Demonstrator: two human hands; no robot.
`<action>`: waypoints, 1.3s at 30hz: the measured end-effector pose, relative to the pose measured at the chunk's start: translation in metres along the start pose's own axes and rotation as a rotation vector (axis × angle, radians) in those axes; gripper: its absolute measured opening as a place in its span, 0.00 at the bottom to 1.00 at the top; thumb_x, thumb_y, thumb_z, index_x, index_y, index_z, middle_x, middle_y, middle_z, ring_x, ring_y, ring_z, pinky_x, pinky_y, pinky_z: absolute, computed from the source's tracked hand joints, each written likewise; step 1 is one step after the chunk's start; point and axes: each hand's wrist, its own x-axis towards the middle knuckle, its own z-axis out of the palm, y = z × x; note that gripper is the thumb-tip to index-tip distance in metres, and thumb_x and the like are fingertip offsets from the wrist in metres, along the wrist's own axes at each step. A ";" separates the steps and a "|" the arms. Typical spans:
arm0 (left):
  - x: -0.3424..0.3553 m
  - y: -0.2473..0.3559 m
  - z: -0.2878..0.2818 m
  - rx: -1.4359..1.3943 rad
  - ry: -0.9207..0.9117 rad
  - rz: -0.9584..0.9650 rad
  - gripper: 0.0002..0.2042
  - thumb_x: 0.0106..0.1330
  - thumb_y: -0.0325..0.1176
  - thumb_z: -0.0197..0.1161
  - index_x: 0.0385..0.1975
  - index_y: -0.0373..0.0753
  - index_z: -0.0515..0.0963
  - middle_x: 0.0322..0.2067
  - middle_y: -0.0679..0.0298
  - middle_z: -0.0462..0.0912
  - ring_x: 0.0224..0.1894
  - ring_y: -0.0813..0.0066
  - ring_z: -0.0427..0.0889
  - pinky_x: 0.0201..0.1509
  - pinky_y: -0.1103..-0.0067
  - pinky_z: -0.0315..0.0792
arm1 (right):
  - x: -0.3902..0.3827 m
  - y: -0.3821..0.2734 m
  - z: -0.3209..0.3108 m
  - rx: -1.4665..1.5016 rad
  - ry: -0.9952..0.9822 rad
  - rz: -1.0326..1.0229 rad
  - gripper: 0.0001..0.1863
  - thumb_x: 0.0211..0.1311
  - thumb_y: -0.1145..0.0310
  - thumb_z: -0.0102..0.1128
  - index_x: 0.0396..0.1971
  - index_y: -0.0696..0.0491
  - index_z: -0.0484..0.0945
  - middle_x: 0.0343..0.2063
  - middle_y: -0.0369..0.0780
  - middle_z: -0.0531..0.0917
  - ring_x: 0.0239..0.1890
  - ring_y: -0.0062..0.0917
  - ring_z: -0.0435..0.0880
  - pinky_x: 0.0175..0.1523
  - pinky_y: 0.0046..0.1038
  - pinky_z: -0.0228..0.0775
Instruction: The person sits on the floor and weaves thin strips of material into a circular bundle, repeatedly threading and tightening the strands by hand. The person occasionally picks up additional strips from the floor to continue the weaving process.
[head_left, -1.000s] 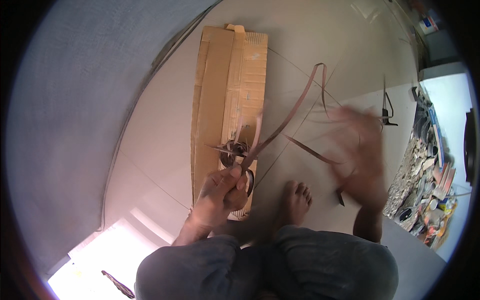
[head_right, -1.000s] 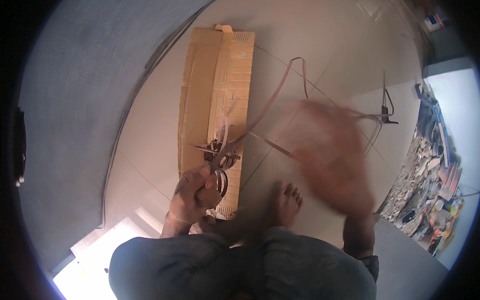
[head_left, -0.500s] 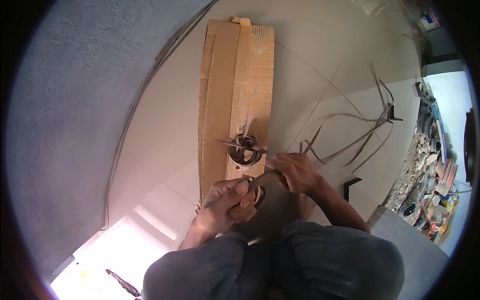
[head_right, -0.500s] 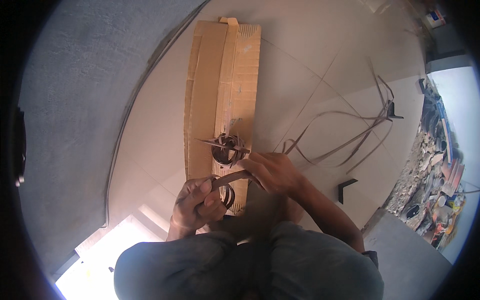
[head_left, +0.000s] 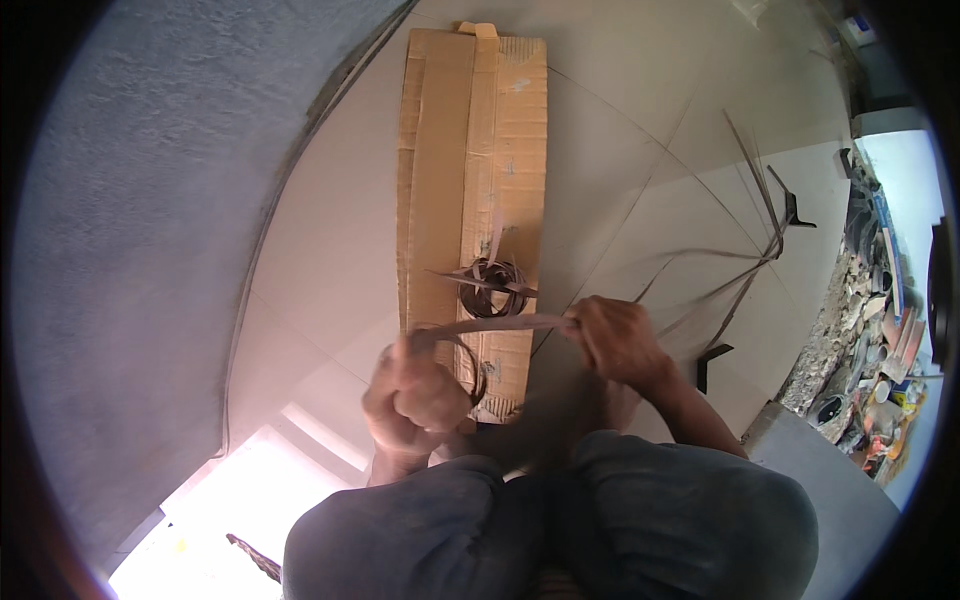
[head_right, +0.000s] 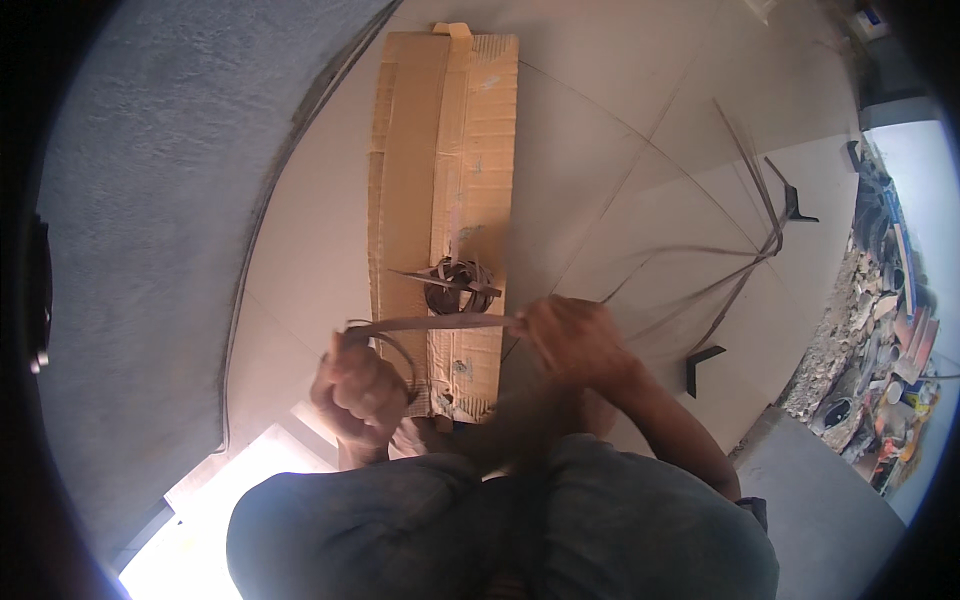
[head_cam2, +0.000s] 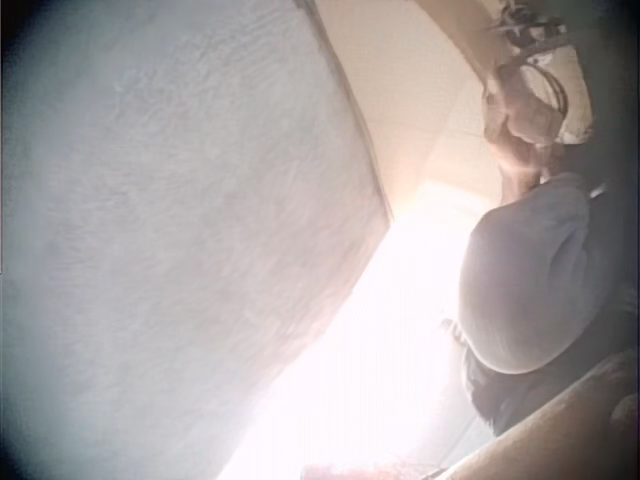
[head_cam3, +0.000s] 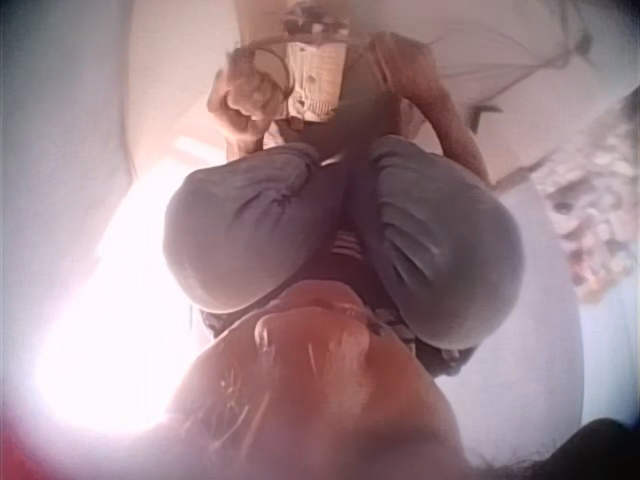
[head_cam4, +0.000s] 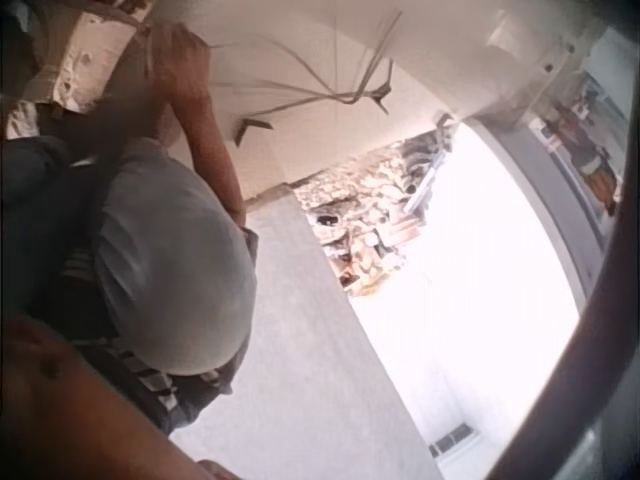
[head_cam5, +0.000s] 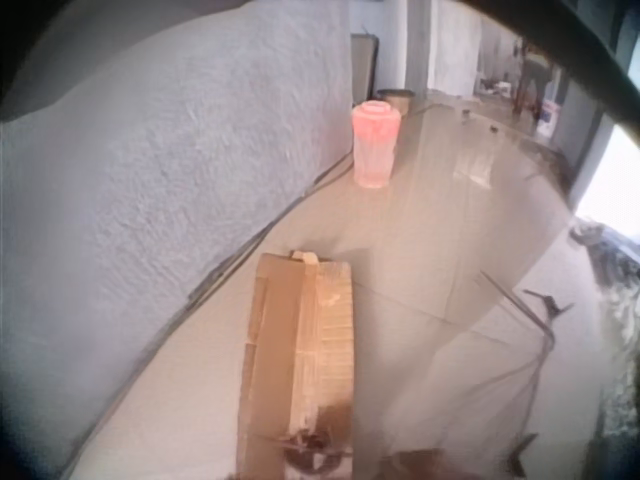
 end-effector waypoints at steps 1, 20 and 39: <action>0.000 0.001 -0.003 -0.065 -0.064 -0.005 0.16 0.81 0.41 0.38 0.30 0.42 0.67 0.10 0.79 0.52 0.08 0.87 0.47 0.13 0.82 0.44 | -0.002 0.005 0.000 -0.001 0.014 -0.003 0.07 0.66 0.68 0.60 0.34 0.54 0.72 0.20 0.40 0.77 0.21 0.36 0.80 0.26 0.37 0.71; 0.043 -0.016 -0.011 0.907 0.160 0.759 0.12 0.82 0.41 0.38 0.42 0.40 0.64 0.37 0.57 0.86 0.40 0.65 0.85 0.53 0.70 0.76 | -0.010 -0.042 -0.010 0.126 -0.434 0.063 0.06 0.66 0.69 0.58 0.38 0.54 0.73 0.20 0.41 0.79 0.22 0.38 0.82 0.25 0.40 0.71; 0.022 -0.030 -0.027 1.846 -0.378 -0.029 0.06 0.69 0.28 0.60 0.39 0.32 0.73 0.22 0.48 0.77 0.29 0.50 0.80 0.30 0.63 0.72 | 0.029 -0.041 -0.091 0.631 -0.483 0.515 0.13 0.63 0.67 0.67 0.46 0.52 0.82 0.26 0.39 0.79 0.28 0.27 0.81 0.36 0.32 0.72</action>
